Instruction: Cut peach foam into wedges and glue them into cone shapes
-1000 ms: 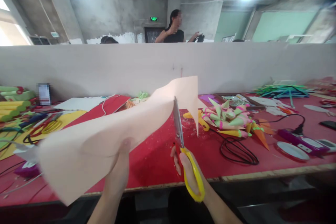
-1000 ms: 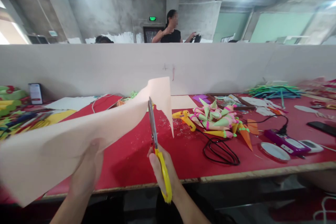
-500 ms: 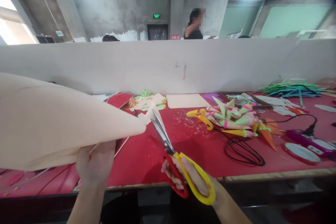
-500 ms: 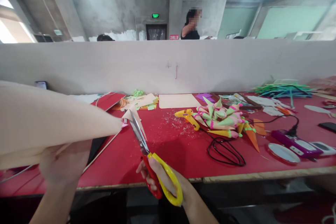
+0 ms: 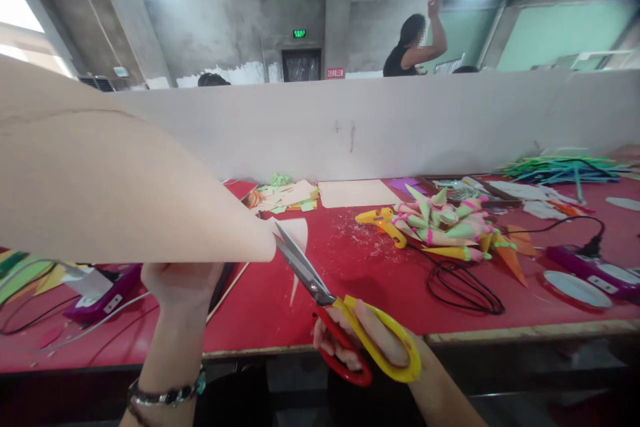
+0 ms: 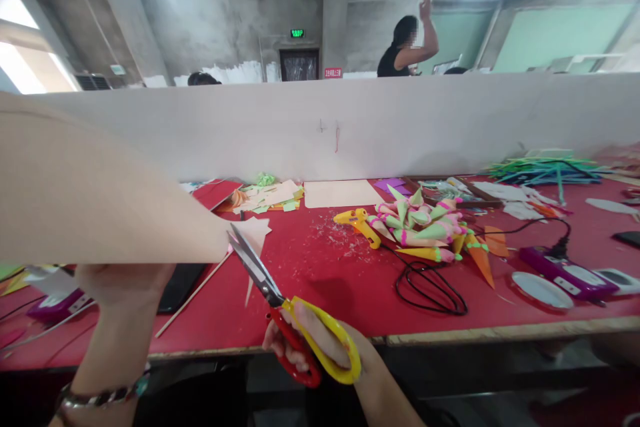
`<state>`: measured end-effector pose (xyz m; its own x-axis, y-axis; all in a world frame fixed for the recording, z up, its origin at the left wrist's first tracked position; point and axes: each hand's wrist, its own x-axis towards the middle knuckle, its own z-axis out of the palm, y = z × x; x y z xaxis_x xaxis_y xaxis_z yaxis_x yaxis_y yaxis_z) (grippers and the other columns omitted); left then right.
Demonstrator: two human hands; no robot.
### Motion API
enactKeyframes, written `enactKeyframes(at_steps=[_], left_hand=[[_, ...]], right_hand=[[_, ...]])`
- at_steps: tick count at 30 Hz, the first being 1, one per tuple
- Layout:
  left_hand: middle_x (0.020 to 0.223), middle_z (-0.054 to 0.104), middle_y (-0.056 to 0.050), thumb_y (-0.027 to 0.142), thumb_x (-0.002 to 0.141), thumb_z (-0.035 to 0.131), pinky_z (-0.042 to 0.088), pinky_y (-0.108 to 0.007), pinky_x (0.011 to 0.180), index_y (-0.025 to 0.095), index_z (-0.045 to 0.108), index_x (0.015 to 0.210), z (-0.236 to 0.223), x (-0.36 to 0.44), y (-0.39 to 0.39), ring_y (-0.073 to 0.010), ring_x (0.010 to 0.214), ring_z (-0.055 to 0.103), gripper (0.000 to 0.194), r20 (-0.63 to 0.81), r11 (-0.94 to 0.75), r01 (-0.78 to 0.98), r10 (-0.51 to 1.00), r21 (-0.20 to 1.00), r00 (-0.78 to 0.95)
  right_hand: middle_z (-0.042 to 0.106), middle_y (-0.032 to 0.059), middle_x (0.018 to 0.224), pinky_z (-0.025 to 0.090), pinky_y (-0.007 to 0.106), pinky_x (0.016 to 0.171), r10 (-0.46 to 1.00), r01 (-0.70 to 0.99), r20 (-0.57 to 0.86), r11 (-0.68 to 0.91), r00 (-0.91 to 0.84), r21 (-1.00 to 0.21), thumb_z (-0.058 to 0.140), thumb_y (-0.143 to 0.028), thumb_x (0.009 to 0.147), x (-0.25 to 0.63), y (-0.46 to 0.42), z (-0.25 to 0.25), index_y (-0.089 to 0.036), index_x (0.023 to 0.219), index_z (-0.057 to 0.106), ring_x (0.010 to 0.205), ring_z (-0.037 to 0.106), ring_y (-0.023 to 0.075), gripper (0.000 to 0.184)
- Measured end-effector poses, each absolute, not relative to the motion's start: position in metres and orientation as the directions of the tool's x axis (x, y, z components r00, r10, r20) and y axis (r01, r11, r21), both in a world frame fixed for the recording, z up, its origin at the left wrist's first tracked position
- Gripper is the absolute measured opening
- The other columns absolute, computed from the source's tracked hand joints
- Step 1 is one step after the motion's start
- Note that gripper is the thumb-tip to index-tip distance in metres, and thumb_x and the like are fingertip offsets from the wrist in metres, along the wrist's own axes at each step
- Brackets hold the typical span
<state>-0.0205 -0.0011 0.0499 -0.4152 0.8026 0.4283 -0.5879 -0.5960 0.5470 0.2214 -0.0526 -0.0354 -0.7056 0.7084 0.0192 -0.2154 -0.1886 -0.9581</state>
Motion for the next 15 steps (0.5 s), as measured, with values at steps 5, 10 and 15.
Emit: enactKeyframes(at_steps=[5,10,15], left_hand=[[0.103,0.065,0.001,0.024,0.06,0.054,0.048,-0.037,0.083,0.023,0.064,0.087,0.061,-0.009,-0.001,-0.0264,0.113,0.045,0.028,0.387,-0.537,-0.586,0.843,0.607,-0.373],[0.098,0.066,0.001,0.037,0.06,0.06,0.05,-0.029,0.07,0.024,0.063,0.08,0.067,-0.006,0.004,-0.025,0.112,0.046,0.024,0.446,-0.592,-0.555,0.806,0.584,-0.39],[0.094,0.067,0.003,0.055,0.064,0.055,0.047,-0.027,0.073,0.026,0.06,0.08,0.074,-0.017,0.019,-0.0217,0.112,0.045,0.032,0.439,-0.595,-0.535,0.804,0.6,-0.401]], right_hand=[[0.046,0.0013,0.068,0.028,0.02,0.041,0.684,-0.213,-0.02,-0.255,-0.729,-0.943,0.032,-0.067,0.076,0.221,-0.047,-0.035,-0.012,0.085,0.061,0.044,0.035,0.0041,0.063],[0.046,0.0009,0.066,0.029,0.018,0.04,0.683,-0.21,0.021,-0.195,-0.73,-0.958,0.034,-0.07,0.072,0.219,-0.045,-0.037,-0.01,0.088,0.06,0.044,0.037,0.0039,0.068],[0.046,0.001,0.066,0.029,0.018,0.04,0.672,-0.235,0.043,-0.196,-0.739,-0.952,0.028,-0.064,0.079,0.216,-0.047,-0.04,-0.009,0.09,0.059,0.043,0.036,0.0035,0.064]])
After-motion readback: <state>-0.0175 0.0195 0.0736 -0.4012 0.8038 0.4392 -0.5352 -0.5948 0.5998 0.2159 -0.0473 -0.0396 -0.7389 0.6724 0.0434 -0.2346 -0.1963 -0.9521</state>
